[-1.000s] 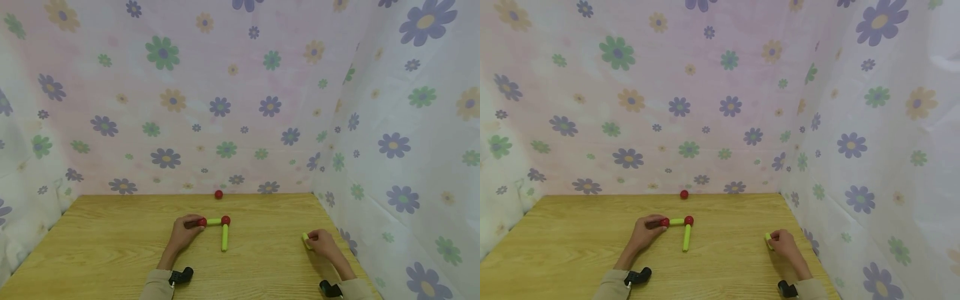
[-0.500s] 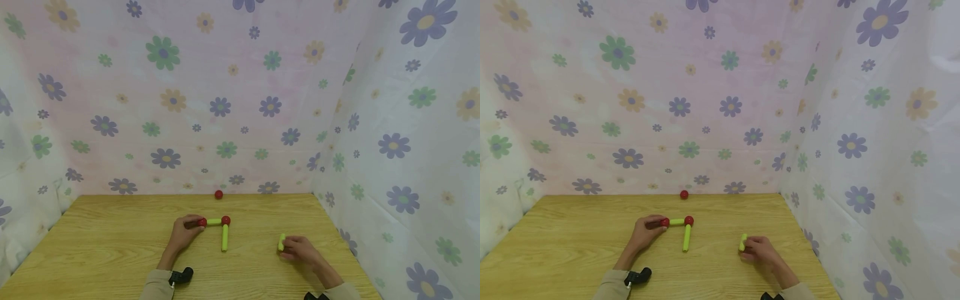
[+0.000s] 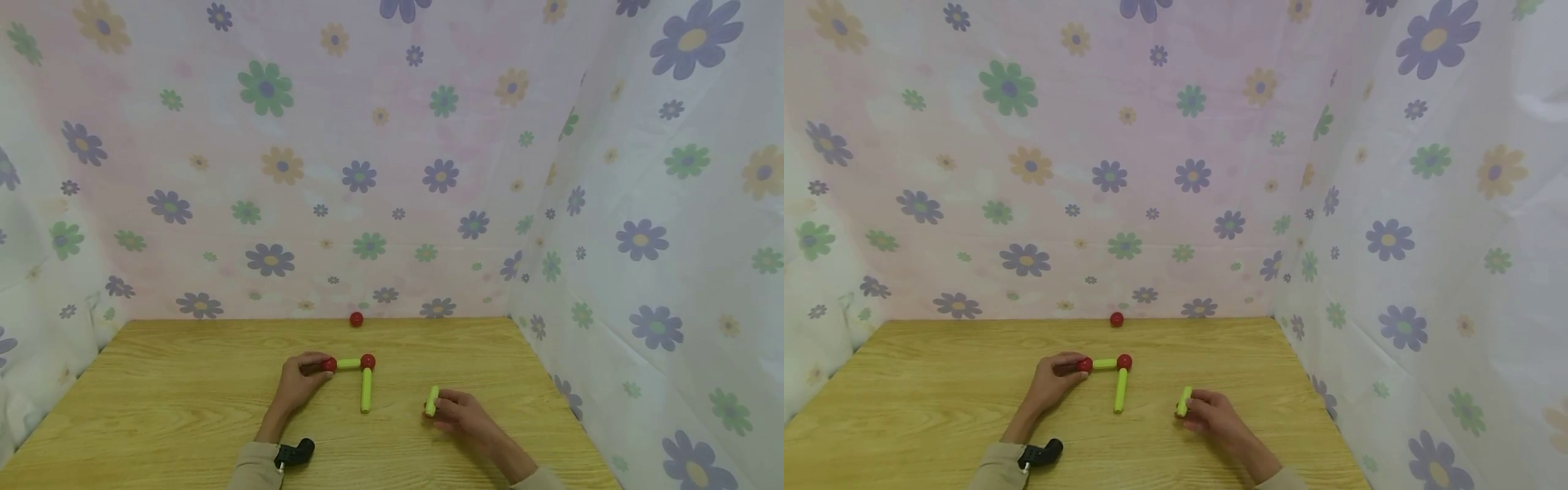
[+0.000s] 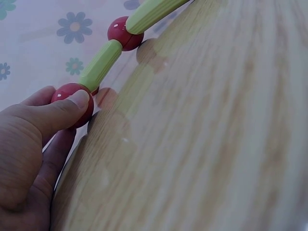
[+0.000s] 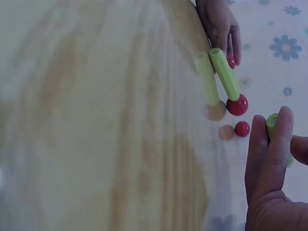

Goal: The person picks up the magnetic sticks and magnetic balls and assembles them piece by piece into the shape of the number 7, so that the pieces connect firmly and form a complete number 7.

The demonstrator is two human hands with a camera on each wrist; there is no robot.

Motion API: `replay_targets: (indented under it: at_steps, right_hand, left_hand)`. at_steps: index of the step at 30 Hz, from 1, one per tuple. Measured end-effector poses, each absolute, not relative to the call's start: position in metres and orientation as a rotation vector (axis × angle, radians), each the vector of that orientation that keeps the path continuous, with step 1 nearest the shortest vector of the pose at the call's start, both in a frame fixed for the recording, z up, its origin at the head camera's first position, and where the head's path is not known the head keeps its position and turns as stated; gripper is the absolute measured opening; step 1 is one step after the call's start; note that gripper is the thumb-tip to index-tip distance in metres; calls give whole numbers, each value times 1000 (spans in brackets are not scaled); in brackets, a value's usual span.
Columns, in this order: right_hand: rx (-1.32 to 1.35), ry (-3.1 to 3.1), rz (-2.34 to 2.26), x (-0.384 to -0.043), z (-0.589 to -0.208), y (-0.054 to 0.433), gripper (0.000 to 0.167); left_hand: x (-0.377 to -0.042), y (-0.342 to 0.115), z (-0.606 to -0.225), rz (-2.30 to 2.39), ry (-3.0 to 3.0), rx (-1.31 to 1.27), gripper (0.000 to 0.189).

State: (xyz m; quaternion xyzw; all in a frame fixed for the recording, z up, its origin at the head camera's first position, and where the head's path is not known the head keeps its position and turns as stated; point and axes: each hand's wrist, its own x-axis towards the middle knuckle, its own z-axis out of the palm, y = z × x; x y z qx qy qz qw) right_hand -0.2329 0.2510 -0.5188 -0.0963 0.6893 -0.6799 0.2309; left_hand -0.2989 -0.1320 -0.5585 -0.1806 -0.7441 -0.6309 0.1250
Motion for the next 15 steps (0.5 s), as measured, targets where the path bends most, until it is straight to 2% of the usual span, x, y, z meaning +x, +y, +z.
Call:
replay_targets:
  at_steps: [15]
  right_hand:
    - [-260,1780,-1787,-223,-526,217,47]
  left_hand:
    - [-303,-131,-562,-1794,-2189,-476,29]
